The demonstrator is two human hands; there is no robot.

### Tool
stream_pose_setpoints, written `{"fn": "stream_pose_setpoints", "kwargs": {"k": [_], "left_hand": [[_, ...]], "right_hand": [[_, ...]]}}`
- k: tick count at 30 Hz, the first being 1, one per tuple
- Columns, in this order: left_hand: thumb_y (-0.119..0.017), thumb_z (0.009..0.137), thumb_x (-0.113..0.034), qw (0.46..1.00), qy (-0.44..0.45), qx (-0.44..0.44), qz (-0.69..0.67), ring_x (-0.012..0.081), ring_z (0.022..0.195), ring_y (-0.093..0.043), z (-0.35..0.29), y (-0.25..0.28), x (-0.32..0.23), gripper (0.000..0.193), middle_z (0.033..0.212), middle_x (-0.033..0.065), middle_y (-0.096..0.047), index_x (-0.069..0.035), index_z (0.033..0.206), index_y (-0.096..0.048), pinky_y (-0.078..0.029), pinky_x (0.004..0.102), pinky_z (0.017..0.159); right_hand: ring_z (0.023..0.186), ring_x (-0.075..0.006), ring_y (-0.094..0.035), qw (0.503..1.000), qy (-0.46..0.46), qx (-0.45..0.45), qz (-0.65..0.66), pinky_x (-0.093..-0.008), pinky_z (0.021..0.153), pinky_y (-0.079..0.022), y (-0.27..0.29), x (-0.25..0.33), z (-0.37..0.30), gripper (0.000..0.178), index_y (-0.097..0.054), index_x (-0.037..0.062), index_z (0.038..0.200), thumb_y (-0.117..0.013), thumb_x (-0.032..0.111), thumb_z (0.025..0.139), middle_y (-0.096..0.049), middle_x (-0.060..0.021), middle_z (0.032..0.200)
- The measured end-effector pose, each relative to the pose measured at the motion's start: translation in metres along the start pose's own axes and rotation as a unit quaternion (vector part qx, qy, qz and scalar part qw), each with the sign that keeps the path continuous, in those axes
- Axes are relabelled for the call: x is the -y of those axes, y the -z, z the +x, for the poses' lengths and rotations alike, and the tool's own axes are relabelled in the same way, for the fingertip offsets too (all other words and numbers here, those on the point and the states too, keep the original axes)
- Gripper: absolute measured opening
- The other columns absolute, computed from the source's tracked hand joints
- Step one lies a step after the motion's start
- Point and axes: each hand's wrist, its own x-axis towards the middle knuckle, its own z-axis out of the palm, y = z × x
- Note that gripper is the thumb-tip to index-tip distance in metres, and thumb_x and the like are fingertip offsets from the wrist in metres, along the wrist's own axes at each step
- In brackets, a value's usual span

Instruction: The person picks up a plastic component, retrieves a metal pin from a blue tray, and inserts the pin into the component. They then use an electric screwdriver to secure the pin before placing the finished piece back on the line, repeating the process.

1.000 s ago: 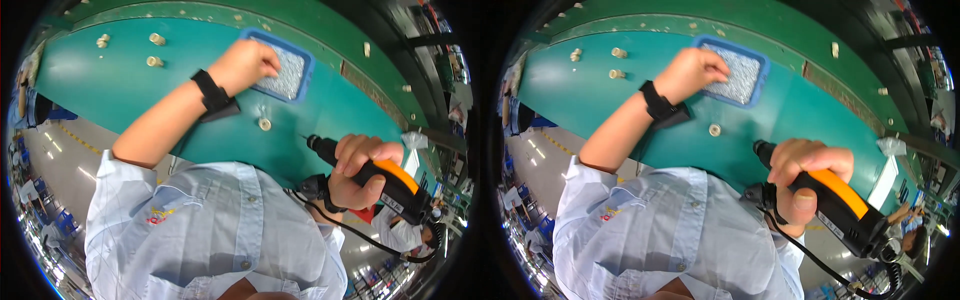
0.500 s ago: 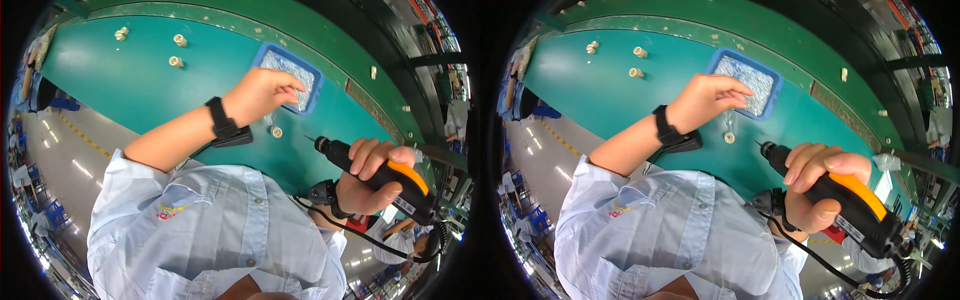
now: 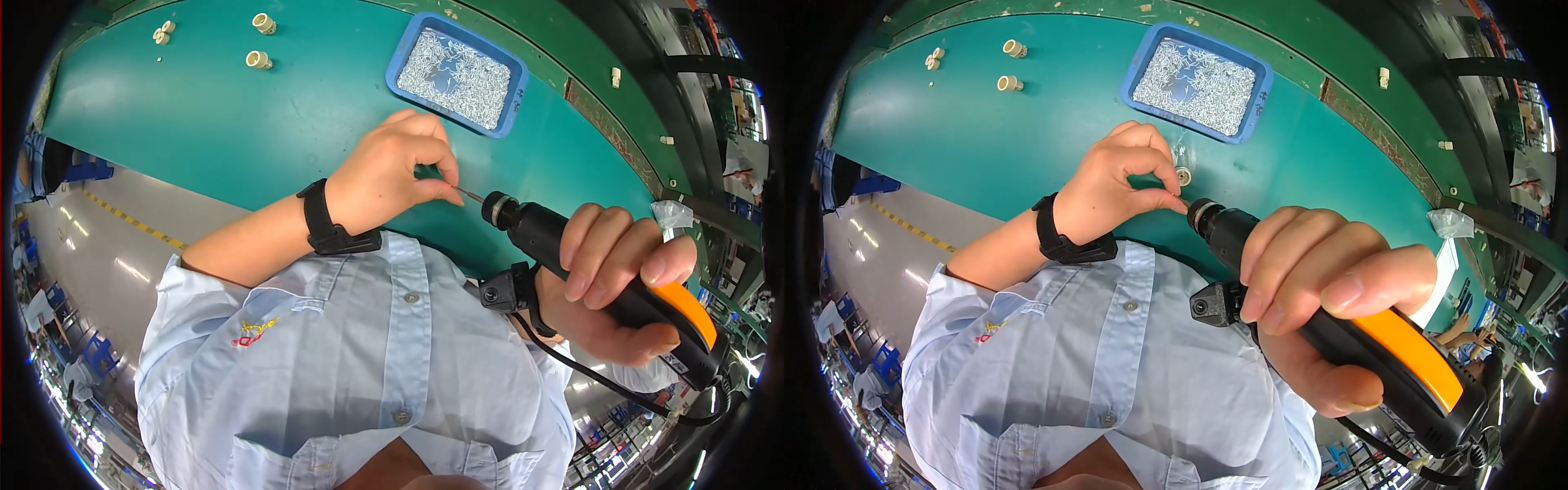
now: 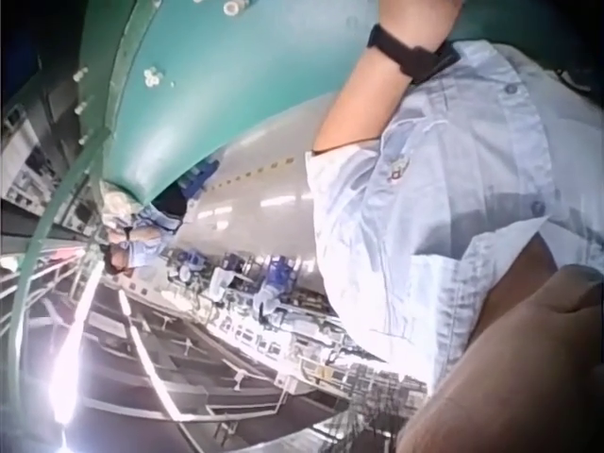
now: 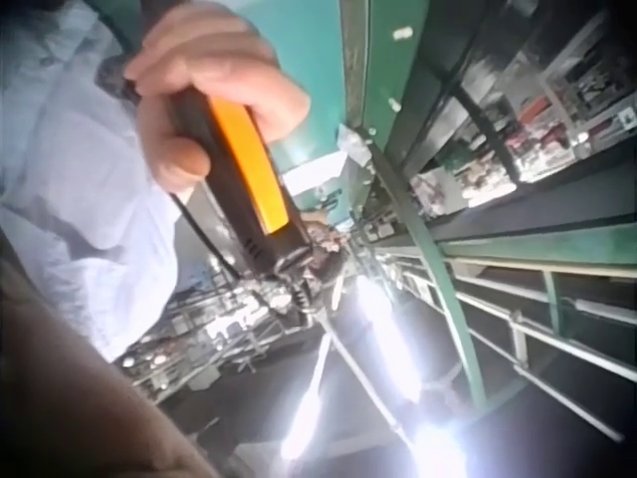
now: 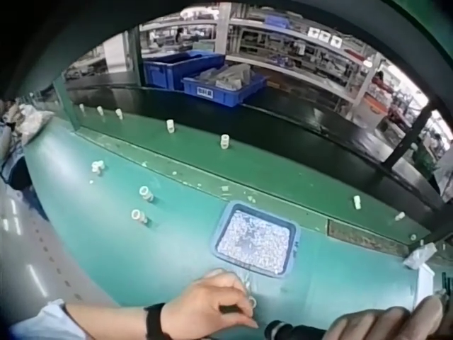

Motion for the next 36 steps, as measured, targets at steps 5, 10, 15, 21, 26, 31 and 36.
{"fn": "stream_pose_setpoints", "kwargs": {"k": [5,10,15,21,26,31,36], "left_hand": [[-0.078,0.059,-0.008,1.000,0.004,0.011,-0.010,0.0178,0.080,-0.050,-0.001,0.001,-0.002,0.017,0.078,-0.0011,-0.055,-0.010,0.068,-0.063,-0.040,0.0299,0.074],[-0.078,0.059,-0.008,1.000,0.011,0.011,-0.018,0.0176,0.080,-0.050,0.000,0.000,-0.003,0.017,0.078,-0.0011,-0.055,-0.010,0.068,-0.064,-0.040,0.0297,0.076],[-0.077,0.060,-0.008,0.999,-0.039,0.022,0.013,0.0195,0.087,-0.053,0.009,-0.007,0.006,0.022,0.084,-0.0002,-0.058,-0.010,0.079,-0.066,-0.041,0.0314,0.078],[-0.076,0.064,-0.006,0.992,0.077,0.093,-0.032,0.0185,0.077,-0.060,0.005,-0.011,0.026,0.030,0.087,0.0040,-0.063,-0.006,0.091,-0.065,-0.048,0.0281,0.068],[-0.075,0.066,-0.005,0.990,0.120,0.053,-0.058,0.0150,0.065,-0.060,0.001,-0.022,0.031,0.026,0.080,0.0065,-0.063,-0.004,0.090,-0.064,-0.048,0.0252,0.059],[-0.074,0.067,-0.007,0.990,0.115,0.051,-0.058,0.0167,0.065,-0.061,0.002,-0.022,0.030,0.023,0.076,0.0078,-0.063,-0.004,0.088,-0.064,-0.048,0.0277,0.059],[-0.074,0.067,-0.007,0.989,0.122,0.059,-0.053,0.0176,0.065,-0.061,0.001,-0.021,0.026,0.023,0.077,0.0083,-0.063,-0.004,0.087,-0.064,-0.048,0.0283,0.059]], "right_hand": [[0.054,-0.0103,-0.047,1.000,0.003,0.012,-0.008,-0.0233,0.051,-0.035,0.000,-0.001,-0.003,0.045,-0.042,0.0060,0.101,-0.052,0.047,0.086,-0.046,0.0004,0.065],[0.053,-0.0101,-0.046,1.000,0.002,0.018,-0.022,-0.0236,0.051,-0.034,-0.001,-0.001,-0.001,0.045,-0.042,0.0055,0.103,-0.051,0.047,0.087,-0.046,0.0003,0.064],[0.050,-0.0137,-0.048,0.998,-0.005,-0.014,-0.062,-0.0267,0.047,-0.039,0.002,-0.008,0.002,0.048,-0.042,0.0037,0.102,-0.055,0.046,0.086,-0.048,-0.0024,0.061],[0.046,-0.0151,-0.049,0.993,-0.022,-0.069,-0.099,-0.0283,0.045,-0.041,0.003,-0.019,0.000,0.049,-0.043,0.0027,0.099,-0.059,0.047,0.084,-0.048,-0.0031,0.057],[0.046,-0.0155,-0.049,0.991,-0.035,-0.070,-0.107,-0.0287,0.044,-0.042,0.003,-0.030,-0.001,0.048,-0.045,0.0023,0.096,-0.061,0.045,0.082,-0.048,-0.0033,0.057],[0.046,-0.0158,-0.049,0.988,-0.054,-0.075,-0.120,-0.0289,0.044,-0.042,0.003,-0.040,-0.004,0.047,-0.045,0.0021,0.094,-0.063,0.044,0.082,-0.048,-0.0035,0.056],[0.045,-0.0157,-0.049,0.983,-0.067,-0.102,-0.137,-0.0287,0.044,-0.042,-0.001,-0.043,-0.006,0.044,-0.046,0.0024,0.091,-0.062,0.042,0.082,-0.048,-0.0037,0.055]]}}
